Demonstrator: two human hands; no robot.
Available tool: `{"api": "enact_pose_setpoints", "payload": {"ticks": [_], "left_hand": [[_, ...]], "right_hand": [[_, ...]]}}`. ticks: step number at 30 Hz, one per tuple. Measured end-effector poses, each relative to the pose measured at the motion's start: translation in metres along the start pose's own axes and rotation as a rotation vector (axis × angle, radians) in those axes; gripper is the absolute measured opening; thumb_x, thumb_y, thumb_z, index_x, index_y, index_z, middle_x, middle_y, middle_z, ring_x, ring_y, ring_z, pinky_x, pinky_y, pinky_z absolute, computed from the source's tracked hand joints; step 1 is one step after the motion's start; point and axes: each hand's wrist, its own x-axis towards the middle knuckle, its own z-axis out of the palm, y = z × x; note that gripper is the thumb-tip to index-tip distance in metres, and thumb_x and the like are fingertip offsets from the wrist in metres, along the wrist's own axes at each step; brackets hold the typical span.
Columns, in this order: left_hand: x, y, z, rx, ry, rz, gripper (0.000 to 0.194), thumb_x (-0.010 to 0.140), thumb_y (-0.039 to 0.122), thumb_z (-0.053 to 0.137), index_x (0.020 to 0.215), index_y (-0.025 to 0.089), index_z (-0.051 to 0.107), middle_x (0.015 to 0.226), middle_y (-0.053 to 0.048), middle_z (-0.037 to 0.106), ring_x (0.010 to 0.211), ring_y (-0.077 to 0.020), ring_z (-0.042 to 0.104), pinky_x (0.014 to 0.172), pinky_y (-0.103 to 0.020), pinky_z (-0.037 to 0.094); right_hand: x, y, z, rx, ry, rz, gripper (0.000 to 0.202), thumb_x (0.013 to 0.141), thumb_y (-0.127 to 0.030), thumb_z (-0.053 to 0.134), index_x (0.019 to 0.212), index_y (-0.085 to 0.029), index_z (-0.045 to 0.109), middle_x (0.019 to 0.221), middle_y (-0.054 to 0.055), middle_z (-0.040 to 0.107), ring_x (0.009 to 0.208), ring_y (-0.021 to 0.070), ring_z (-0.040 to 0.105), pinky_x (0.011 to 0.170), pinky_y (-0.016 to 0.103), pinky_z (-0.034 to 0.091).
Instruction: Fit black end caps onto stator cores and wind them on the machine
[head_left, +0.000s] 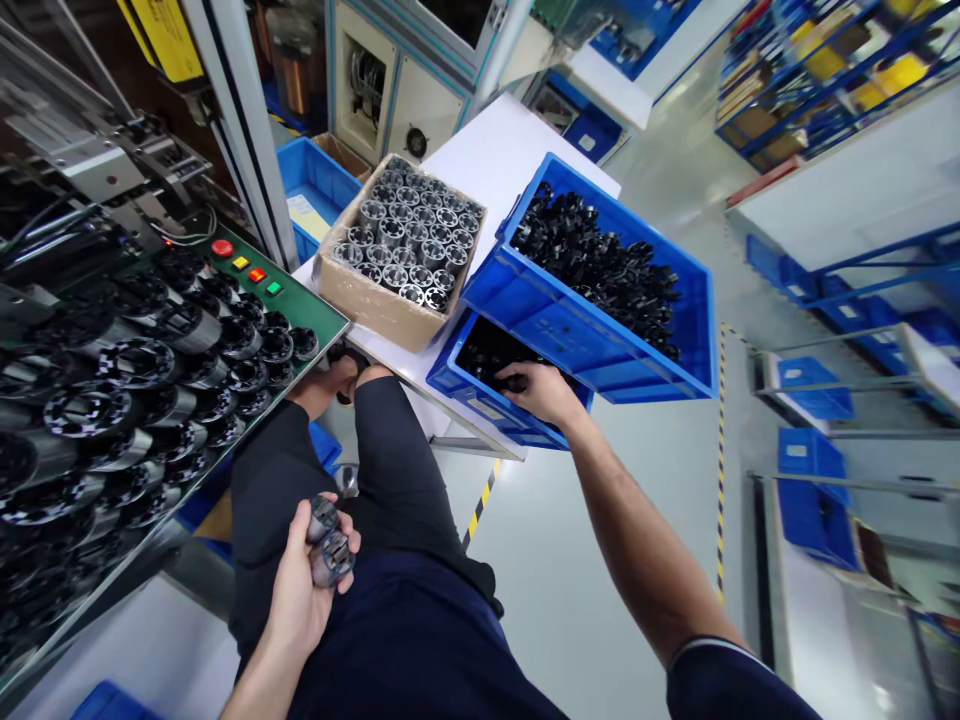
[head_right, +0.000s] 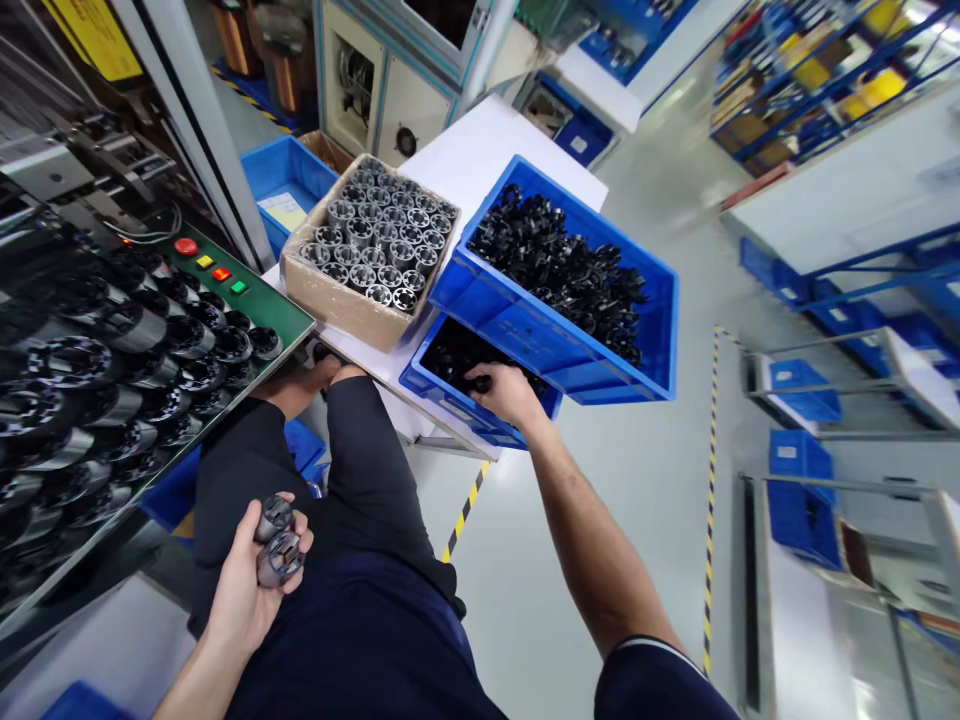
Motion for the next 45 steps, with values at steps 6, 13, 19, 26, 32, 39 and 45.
{"api": "enact_pose_setpoints", "payload": {"ticks": [6,13,19,26,32,39,45], "left_hand": [[-0.002,-0.011,-0.022,0.16,-0.156,0.205,0.054,0.097,0.063,0.092,0.128,0.026,0.069,0.087,0.001,0.067,0.068,-0.0221,0.067,0.036,-0.022,0.044],[-0.006,-0.001,0.001,0.231,-0.394,0.455,0.061,0.099,0.074,0.096,0.123,0.021,0.077,0.084,-0.005,0.074,0.067,-0.0223,0.071,0.058,-0.029,0.058],[-0.018,0.013,0.037,0.282,-0.551,0.575,0.071,0.108,0.09,0.077,0.136,0.025,0.078,0.088,-0.004,0.076,0.073,-0.0239,0.073,0.07,-0.034,0.061],[-0.028,0.013,0.036,0.344,-0.519,0.786,0.058,0.122,0.078,0.058,0.146,0.029,0.077,0.133,-0.009,0.075,0.104,-0.0247,0.077,0.093,-0.038,0.07],[-0.028,0.015,0.022,0.386,-0.545,0.84,0.049,0.125,0.066,0.055,0.149,0.03,0.079,0.13,-0.009,0.073,0.106,-0.0261,0.074,0.095,-0.039,0.065],[-0.032,0.022,0.015,0.431,-0.586,0.837,0.047,0.126,0.062,0.054,0.143,0.028,0.082,0.116,-0.007,0.071,0.093,-0.0228,0.064,0.083,-0.035,0.054],[-0.035,0.03,0.013,0.494,-0.681,0.75,0.044,0.127,0.059,0.054,0.146,0.03,0.082,0.124,-0.009,0.073,0.102,-0.0257,0.066,0.091,-0.039,0.054]], "right_hand": [[-0.009,0.001,-0.008,0.159,0.251,-0.009,0.045,0.087,-0.024,0.088,0.131,-0.019,0.091,0.108,0.009,0.089,0.081,0.0207,0.074,0.087,0.038,0.068],[-0.034,-0.045,-0.007,0.371,0.471,-0.072,0.053,0.088,-0.048,0.099,0.132,-0.02,0.089,0.106,0.007,0.086,0.083,0.0207,0.071,0.083,0.039,0.066],[-0.118,-0.162,0.01,0.689,0.266,-0.546,0.034,0.098,-0.047,0.108,0.125,-0.029,0.096,0.115,0.008,0.092,0.094,0.0226,0.084,0.07,0.034,0.07],[-0.148,-0.213,0.028,0.869,0.118,-0.709,0.051,0.1,-0.022,0.105,0.149,-0.033,0.092,0.131,0.009,0.093,0.104,0.0216,0.09,0.069,0.027,0.075],[-0.154,-0.216,0.033,0.847,0.152,-0.694,0.064,0.096,-0.011,0.102,0.153,-0.037,0.091,0.128,0.007,0.094,0.097,0.024,0.092,0.066,0.03,0.076],[-0.156,-0.211,0.018,0.638,0.146,-0.875,0.038,0.104,-0.015,0.096,0.14,-0.028,0.093,0.132,0.004,0.095,0.096,0.0194,0.093,0.087,0.027,0.083],[-0.164,-0.211,0.003,0.485,0.117,-0.9,0.026,0.107,-0.015,0.097,0.131,-0.023,0.094,0.132,0.001,0.095,0.094,0.0172,0.095,0.09,0.025,0.083]]}}
